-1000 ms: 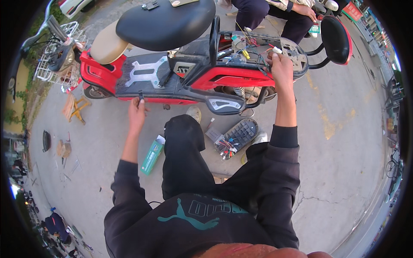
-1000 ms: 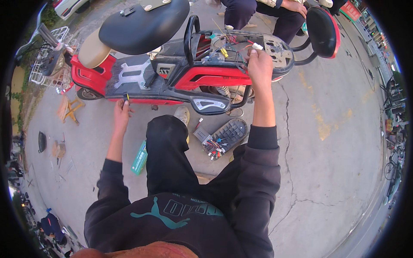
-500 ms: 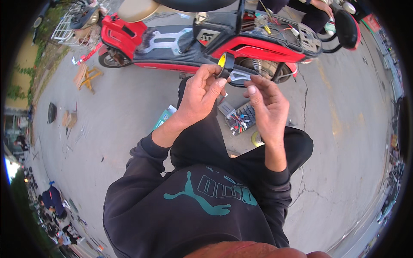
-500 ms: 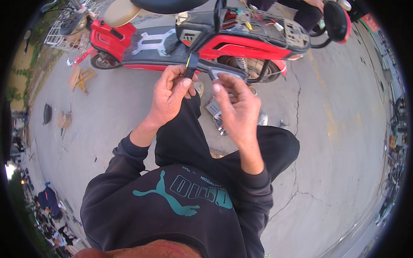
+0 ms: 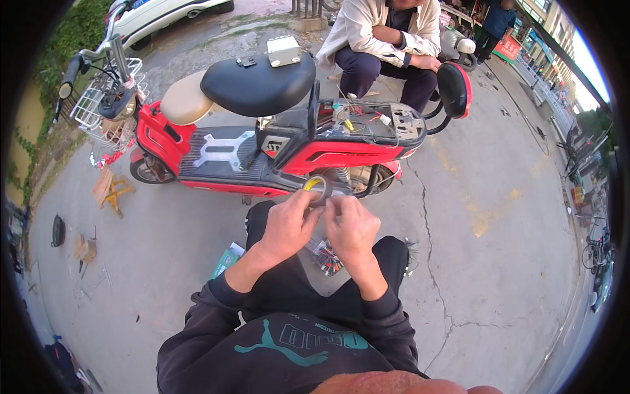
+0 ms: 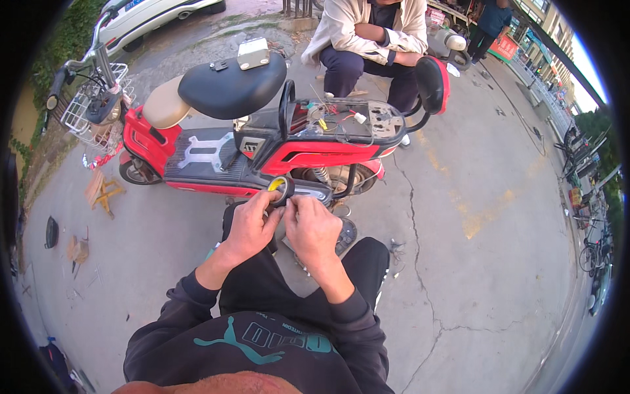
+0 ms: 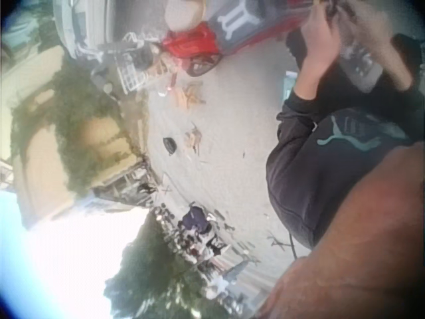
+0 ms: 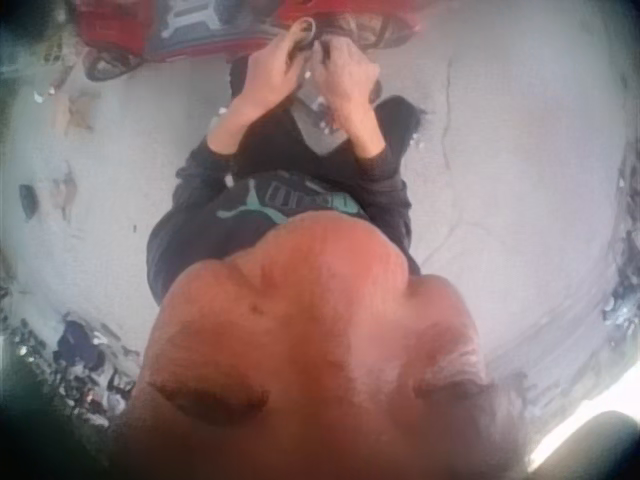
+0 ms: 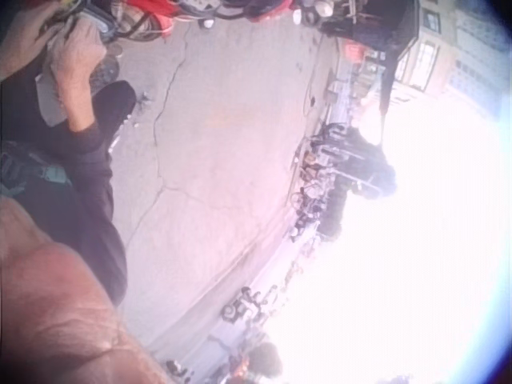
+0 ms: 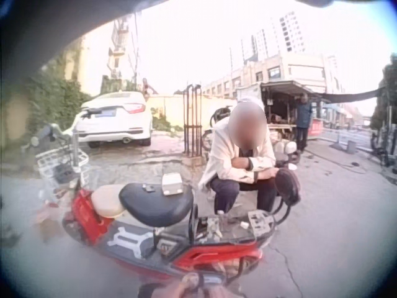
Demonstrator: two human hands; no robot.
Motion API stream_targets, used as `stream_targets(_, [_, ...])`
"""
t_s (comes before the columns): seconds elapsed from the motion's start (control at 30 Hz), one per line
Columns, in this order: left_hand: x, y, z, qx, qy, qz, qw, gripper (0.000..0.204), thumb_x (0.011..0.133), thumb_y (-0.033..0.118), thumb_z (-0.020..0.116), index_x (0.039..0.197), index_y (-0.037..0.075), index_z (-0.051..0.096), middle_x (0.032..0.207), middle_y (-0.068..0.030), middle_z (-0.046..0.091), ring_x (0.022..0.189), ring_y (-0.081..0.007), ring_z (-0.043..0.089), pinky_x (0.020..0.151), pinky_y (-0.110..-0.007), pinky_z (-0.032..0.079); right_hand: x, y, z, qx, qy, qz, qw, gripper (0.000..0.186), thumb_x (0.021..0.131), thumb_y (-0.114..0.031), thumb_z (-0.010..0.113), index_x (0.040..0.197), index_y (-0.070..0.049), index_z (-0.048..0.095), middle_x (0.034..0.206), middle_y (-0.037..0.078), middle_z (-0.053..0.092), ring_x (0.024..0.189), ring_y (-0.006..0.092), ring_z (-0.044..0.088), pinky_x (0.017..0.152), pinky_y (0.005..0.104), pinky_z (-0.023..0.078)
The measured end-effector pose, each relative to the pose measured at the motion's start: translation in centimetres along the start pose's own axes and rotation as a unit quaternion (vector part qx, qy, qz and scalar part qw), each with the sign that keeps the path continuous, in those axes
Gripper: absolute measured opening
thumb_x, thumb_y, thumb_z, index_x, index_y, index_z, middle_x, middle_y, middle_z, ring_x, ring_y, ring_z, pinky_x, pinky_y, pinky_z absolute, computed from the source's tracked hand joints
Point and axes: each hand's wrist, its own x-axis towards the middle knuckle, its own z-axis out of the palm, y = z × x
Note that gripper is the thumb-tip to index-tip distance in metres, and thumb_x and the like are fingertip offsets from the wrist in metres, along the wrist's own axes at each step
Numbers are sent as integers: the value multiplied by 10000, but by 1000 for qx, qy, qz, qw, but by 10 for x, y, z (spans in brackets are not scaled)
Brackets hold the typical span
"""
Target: The person repairs the wiring of a red electric scooter. They strip wire ends, twist them together, and wrap the connections with electrical tape. The person uses pliers and electrical tape to complete the repair.
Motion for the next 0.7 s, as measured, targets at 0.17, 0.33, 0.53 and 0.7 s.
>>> stream_targets(0.17, [10, -20, 22, -73, -81, -51, 993, 281, 935, 125, 653, 1182, 22, 565, 1018, -206, 697, 963, -424, 666, 770, -487, 528, 20, 36, 4, -125, 29, -108, 986, 212, 761, -54, 756, 884, -101, 589, 755, 42, 640, 612, 248, 663, 489, 361, 498])
stream_targets(0.33, [46, -17, 26, -55, -86, -49, 994, 250, 961, 187, 646, 1143, 24, 593, 989, -203, 705, 940, -425, 668, 757, -493, 520, 29, 46, -7, -161, 77, -137, 974, 210, 767, -37, 740, 885, -106, 581, 738, 27, 598, 612, 210, 639, 501, 338, 498])
stream_targets(0.53, [92, -17, 9, 53, 3, 114, 992, 256, 918, 237, 735, 1024, 35, 620, 856, -135, 673, 741, -336, 656, 607, -398, 474, 30, 34, -29, -132, 157, -100, 974, 175, 789, -30, 747, 899, -89, 625, 784, 37, 647, 622, 216, 650, 530, 337, 513])
stream_targets(0.7, [93, -8, -33, 153, -6, 202, 967, 262, 878, 233, 764, 1071, 80, 674, 942, -90, 697, 787, -310, 682, 674, -391, 542, 10, 27, -40, -77, 218, -1, 973, 137, 813, -26, 740, 904, -67, 645, 779, 46, 670, 602, 207, 660, 561, 324, 523])
